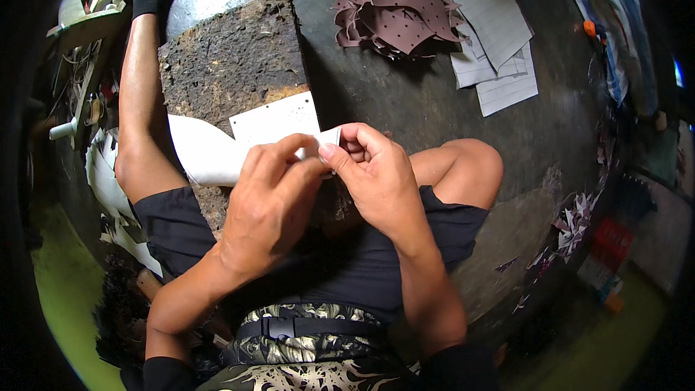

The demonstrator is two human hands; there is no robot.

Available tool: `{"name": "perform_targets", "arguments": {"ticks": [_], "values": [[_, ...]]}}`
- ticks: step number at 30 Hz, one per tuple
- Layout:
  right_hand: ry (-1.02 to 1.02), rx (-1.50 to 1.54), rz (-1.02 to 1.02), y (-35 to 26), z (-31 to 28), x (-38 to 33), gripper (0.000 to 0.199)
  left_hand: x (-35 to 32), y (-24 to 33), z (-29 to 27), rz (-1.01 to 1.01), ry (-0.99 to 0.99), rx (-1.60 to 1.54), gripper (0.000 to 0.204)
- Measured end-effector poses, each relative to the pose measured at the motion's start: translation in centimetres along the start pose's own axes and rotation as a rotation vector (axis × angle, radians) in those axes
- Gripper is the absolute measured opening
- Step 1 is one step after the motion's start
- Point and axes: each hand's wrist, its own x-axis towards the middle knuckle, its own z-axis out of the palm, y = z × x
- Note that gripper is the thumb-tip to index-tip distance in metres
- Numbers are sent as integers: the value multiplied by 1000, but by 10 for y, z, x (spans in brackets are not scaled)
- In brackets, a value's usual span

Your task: The person sits on the floor and repeatedly peels a thin white paper layer from a small square sheet. The peeled layers are placed on a nearby pile. The person continues this peeling process throughout the clip.

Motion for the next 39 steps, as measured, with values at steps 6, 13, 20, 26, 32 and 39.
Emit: {"name": "perform_targets", "arguments": {"ticks": [6,13,20,26,32,39], "values": [[-3,35,-109,4,5,12,20,19,-3,-9,-172,61,-139,41],[-76,232,20,11,-8,23,21,18,-14,-6,-171,44,-137,28],[-46,333,59,8,-4,22,18,13,-17,-2,-77,74,-33,33],[32,86,7,9,4,27,21,12,-18,-5,-46,41,2,38],[9,195,13,16,3,28,20,10,-20,-5,-41,23,-13,40],[41,84,-20,24,7,30,24,14,-20,-6,-56,30,-35,37]]}}
